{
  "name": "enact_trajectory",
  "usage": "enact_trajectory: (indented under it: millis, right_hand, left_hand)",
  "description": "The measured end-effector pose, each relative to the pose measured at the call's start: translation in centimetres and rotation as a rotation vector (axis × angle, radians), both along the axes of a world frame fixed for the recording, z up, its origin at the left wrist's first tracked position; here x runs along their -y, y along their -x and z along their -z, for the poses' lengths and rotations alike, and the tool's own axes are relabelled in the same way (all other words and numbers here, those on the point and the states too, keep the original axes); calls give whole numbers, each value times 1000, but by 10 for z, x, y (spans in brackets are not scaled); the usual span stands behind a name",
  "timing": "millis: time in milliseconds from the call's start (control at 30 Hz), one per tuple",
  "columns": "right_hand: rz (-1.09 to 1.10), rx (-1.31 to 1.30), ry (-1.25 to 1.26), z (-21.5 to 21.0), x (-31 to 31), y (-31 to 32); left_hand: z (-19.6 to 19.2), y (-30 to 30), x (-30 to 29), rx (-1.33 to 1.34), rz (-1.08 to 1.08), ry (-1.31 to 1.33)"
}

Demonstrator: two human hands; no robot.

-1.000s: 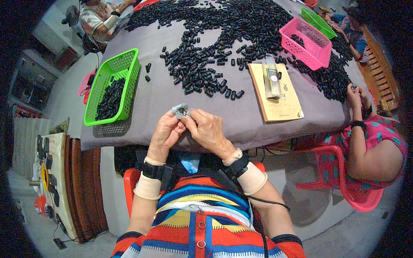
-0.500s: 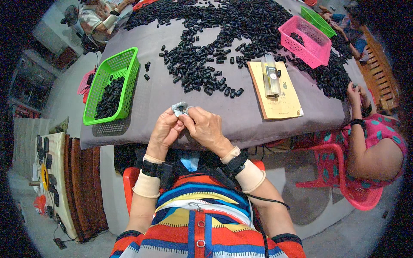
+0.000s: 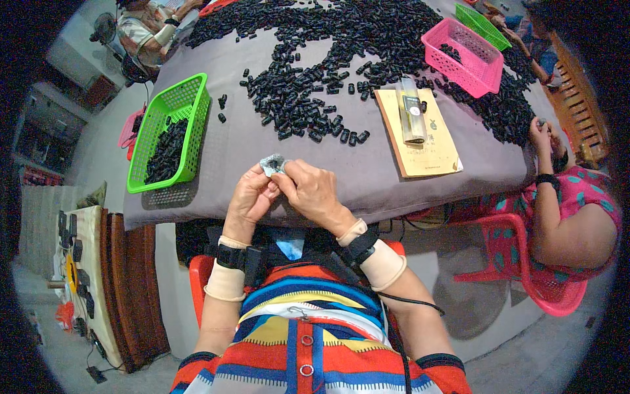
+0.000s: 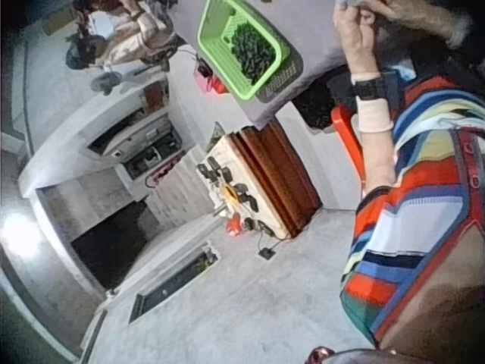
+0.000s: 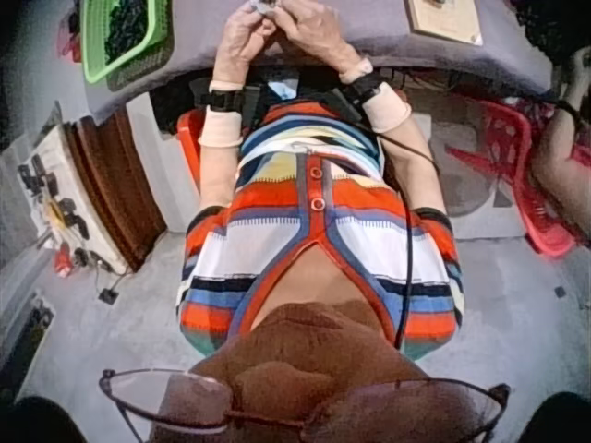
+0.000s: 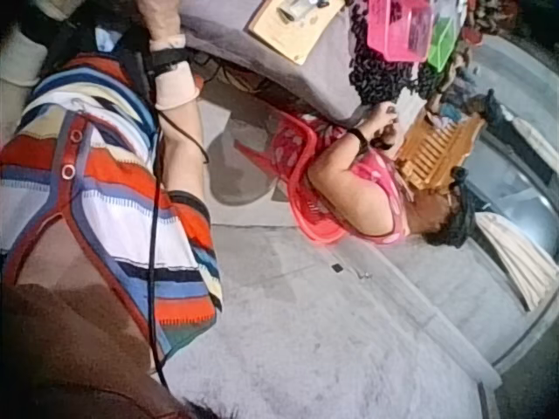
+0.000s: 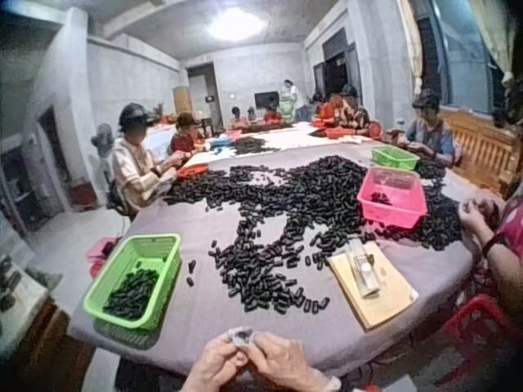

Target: Assembling small black plastic inserts into a grey shoe component by hand.

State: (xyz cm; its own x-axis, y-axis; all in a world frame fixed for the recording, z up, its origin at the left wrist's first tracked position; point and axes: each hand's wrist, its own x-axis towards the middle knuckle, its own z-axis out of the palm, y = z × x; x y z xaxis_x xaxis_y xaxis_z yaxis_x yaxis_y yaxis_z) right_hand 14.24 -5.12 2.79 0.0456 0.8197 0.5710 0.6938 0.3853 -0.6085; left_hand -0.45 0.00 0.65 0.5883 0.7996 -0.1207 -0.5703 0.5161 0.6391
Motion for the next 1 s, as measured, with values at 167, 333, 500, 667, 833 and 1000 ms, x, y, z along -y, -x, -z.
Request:
enact_trajectory:
  millis: [167, 333, 500, 667, 833, 1000]
  right_hand:
    - [-42, -15, 38, -2, 2, -2]
    - [-25, -16, 7, 1, 0, -2]
    - [-13, -4, 34, -1, 1, 0]
    - [4, -5, 12, 0, 0, 1]
    - [32, 24, 24, 2, 0, 3]
    - [32, 12, 29, 0, 1, 3]
  left_hand:
    - [-5, -1, 2, -21, -7, 11]
    - [-5, -2, 3, -59, -45, 42]
    - [0, 2, 0, -1, 13, -11]
    - [-1, 0, 0, -32, -2, -15]
    - [0, 0, 0, -58, -25, -5]
    - [3, 1, -1, -33, 6, -22]
